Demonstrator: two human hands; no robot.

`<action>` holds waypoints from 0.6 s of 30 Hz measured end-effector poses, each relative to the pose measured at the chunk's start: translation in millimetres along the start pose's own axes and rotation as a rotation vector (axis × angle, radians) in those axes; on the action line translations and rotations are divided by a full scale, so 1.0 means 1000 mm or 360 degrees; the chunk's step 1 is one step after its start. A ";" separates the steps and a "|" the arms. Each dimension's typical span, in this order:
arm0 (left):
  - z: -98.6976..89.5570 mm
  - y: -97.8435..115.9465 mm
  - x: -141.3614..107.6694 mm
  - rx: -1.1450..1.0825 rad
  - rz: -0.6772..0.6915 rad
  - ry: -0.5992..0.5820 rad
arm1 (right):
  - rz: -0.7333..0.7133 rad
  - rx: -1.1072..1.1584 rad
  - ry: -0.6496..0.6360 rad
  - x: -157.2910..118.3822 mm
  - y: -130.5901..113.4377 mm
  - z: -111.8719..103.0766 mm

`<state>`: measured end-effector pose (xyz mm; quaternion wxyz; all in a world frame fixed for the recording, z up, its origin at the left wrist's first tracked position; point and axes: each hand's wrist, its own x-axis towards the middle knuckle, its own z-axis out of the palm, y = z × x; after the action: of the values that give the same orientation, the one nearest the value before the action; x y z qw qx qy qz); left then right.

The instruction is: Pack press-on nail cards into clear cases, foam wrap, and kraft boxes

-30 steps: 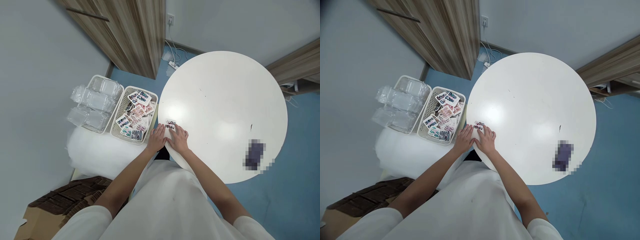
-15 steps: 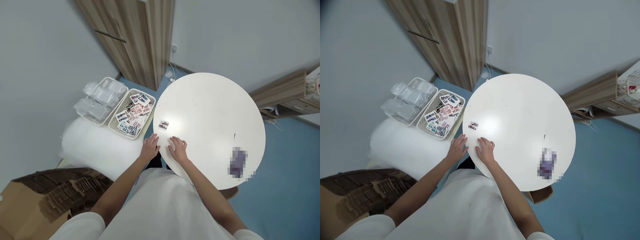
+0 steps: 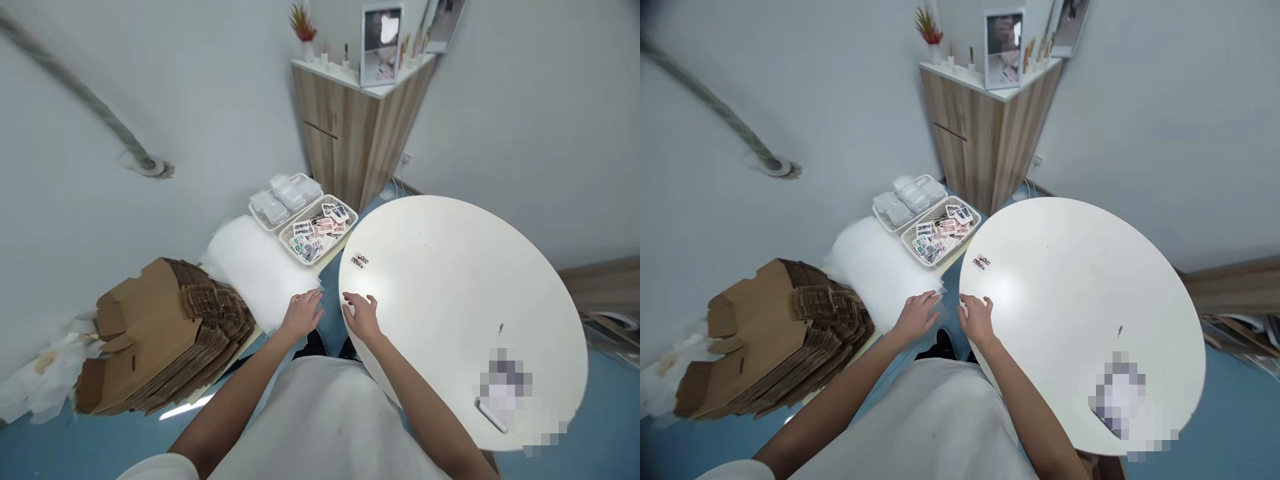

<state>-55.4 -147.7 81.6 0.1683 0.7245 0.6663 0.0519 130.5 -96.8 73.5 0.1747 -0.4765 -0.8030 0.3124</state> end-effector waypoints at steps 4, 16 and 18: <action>-0.033 -0.025 -0.003 -0.0049 -0.0027 -0.0189 | -0.0129 0.0007 0.0015 0.032 -0.028 0.006; -0.108 -0.099 0.017 -0.0172 -0.0128 -0.0185 | -0.0234 -0.0020 0.0059 0.120 -0.098 0.036; -0.117 -0.109 0.029 -0.0246 -0.0147 -0.0152 | -0.0219 -0.0046 0.0081 0.140 -0.100 0.035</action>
<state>-190.9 -92.6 153.1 0.2574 0.6796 0.6843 0.0606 -22.7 -21.2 112.1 0.2093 -0.4305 -0.8335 0.2759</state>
